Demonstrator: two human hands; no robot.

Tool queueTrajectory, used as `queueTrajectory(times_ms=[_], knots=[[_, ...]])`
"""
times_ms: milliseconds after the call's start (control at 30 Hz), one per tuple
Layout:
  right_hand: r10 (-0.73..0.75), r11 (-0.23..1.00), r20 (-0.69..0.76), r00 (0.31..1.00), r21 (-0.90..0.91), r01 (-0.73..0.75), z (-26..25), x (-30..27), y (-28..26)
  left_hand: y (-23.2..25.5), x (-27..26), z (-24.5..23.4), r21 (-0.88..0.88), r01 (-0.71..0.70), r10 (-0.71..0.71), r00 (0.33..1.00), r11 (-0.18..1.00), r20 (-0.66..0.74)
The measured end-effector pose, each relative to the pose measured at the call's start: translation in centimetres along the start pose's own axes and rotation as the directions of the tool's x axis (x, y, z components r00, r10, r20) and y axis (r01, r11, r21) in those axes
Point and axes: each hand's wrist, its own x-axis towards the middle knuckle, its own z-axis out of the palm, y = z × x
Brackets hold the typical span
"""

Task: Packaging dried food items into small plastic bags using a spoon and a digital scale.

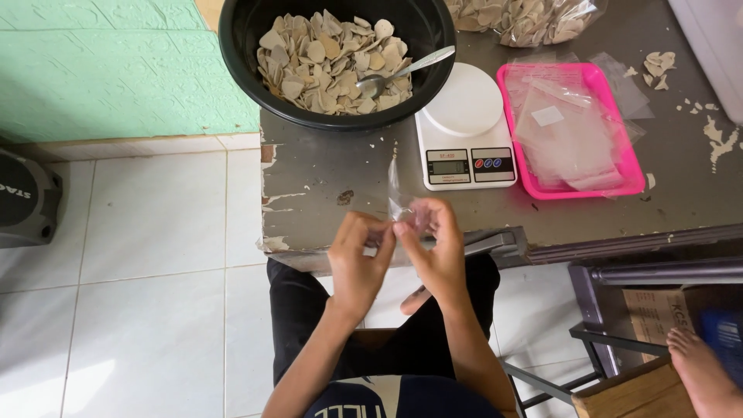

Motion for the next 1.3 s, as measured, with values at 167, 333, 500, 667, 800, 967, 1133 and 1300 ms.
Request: queueTrajectory(times_ms=[167,333,500,667,800,967,1133,1300], knots=[[-0.332,0.866,-0.229,0.915,-0.459,0.199,0.0,0.4,1.1,-1.6,-0.6,0.4,0.223,-0.139,0.15,0.988,0.965,-0.032],[-0.358,0.875,-0.238,0.903,-0.422,0.236,0.6,-0.3,-0.3,-2.0,-0.7,1.0,0.372,-0.218,0.255,0.965,0.902,-0.053],[-0.662,0.747,-0.325,0.675,-0.358,0.561,-0.2,-2.9,-2.0,-2.3,0.3,1.5,0.513,-0.308,0.371,0.928,0.801,-0.023],[-0.111,0.992,-0.132,0.985,-0.071,0.102,0.3,-2.8,-6.3,-1.5,0.0,1.9,0.438,-0.339,0.37,0.929,0.833,0.016],[-0.027,0.998,-0.118,0.993,0.047,0.033,0.3,-1.8,-4.7,-0.3,0.4,1.2,0.495,-0.318,0.393,0.918,0.809,-0.052],[0.206,0.85,0.033,0.978,0.49,-0.195,0.5,-1.3,-4.2,-0.3,-0.1,1.5,0.447,-0.474,0.537,0.844,0.759,-0.017],[0.213,0.557,0.158,0.964,0.791,-0.252,0.4,-0.6,-0.3,-0.7,-0.8,1.8,0.44,-0.514,0.581,0.814,0.736,-0.022],[0.292,0.513,0.229,0.928,0.782,-0.355,0.4,0.6,-0.5,-0.7,-2.1,2.4,0.321,-0.59,0.604,0.794,0.74,0.069]])
